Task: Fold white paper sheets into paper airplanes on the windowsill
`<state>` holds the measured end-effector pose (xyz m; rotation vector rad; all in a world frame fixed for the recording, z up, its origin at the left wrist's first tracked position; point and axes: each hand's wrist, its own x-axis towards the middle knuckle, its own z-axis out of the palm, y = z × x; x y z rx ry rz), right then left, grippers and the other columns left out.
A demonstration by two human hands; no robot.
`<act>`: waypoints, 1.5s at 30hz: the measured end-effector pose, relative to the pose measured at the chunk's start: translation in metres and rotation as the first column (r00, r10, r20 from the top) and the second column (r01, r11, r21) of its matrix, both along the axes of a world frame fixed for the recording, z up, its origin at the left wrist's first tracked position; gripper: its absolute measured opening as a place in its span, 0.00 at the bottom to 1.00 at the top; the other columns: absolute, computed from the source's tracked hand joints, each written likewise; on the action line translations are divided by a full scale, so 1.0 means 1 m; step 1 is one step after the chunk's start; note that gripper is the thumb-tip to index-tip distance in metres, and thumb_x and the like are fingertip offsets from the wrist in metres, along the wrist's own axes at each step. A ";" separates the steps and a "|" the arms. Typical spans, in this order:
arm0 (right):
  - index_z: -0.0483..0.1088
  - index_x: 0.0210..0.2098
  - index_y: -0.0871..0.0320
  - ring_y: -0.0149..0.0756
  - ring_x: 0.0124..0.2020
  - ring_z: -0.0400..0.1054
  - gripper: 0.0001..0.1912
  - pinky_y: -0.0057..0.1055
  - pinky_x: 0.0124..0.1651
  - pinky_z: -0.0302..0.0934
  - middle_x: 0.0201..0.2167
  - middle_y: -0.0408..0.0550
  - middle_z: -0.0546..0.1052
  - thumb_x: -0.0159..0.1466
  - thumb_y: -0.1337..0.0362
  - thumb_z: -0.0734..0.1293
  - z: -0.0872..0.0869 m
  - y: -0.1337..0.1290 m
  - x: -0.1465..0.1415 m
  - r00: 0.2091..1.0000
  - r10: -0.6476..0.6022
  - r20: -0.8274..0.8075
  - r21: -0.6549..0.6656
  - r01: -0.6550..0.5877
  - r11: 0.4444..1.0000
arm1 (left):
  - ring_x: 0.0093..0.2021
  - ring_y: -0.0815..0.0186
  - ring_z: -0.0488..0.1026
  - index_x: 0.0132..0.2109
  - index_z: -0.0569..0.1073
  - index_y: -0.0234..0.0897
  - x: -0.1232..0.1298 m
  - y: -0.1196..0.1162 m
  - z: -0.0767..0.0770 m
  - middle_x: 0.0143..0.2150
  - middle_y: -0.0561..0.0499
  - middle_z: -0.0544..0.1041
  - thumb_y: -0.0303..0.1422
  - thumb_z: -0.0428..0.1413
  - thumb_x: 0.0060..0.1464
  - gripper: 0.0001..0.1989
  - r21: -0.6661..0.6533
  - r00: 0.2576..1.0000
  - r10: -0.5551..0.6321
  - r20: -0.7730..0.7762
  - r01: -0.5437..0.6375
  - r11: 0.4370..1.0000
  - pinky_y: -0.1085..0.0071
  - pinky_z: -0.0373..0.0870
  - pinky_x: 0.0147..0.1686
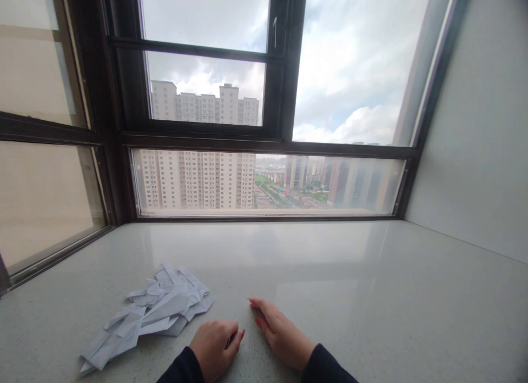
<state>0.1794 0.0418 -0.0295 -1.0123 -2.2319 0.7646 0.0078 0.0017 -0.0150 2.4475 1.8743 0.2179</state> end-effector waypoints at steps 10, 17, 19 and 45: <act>0.58 0.51 0.60 0.37 0.51 0.58 0.21 0.34 0.54 0.50 0.50 0.52 0.66 0.58 0.69 0.54 -0.002 0.001 0.000 1.000 -0.003 -0.016 0.001 0.003 1.000 | 0.27 0.66 0.70 0.27 0.69 0.38 0.000 0.000 -0.001 0.24 0.49 0.73 0.38 0.38 0.55 0.19 -0.004 1.000 0.001 0.015 -0.001 1.000 0.74 0.52 0.23; 0.58 0.51 0.61 0.35 0.51 0.58 0.20 0.32 0.54 0.51 0.49 0.53 0.66 0.59 0.69 0.54 0.000 0.000 0.000 1.000 -0.002 0.003 0.004 0.002 1.000 | 0.27 0.65 0.70 0.27 0.69 0.38 0.000 -0.001 0.000 0.24 0.48 0.74 0.38 0.38 0.55 0.19 -0.006 1.000 -0.006 0.003 0.006 1.000 0.74 0.52 0.23; 0.58 0.51 0.60 0.35 0.51 0.58 0.20 0.33 0.54 0.51 0.49 0.52 0.66 0.59 0.69 0.54 0.000 0.000 0.000 1.000 -0.004 -0.003 0.001 0.004 1.000 | 0.27 0.66 0.70 0.27 0.69 0.38 0.000 -0.001 0.001 0.24 0.49 0.74 0.38 0.38 0.55 0.19 -0.006 1.000 -0.005 0.011 0.005 1.000 0.74 0.52 0.23; 0.57 0.51 0.62 0.36 0.51 0.58 0.20 0.32 0.54 0.51 0.49 0.53 0.66 0.59 0.69 0.54 0.001 0.000 0.000 1.000 0.010 -0.004 0.013 -0.010 1.000 | 0.32 0.66 0.70 0.31 0.68 0.39 -0.008 0.002 0.010 0.30 0.49 0.74 0.33 0.39 0.55 0.15 0.257 0.993 -0.037 0.108 0.008 0.966 0.73 0.60 0.30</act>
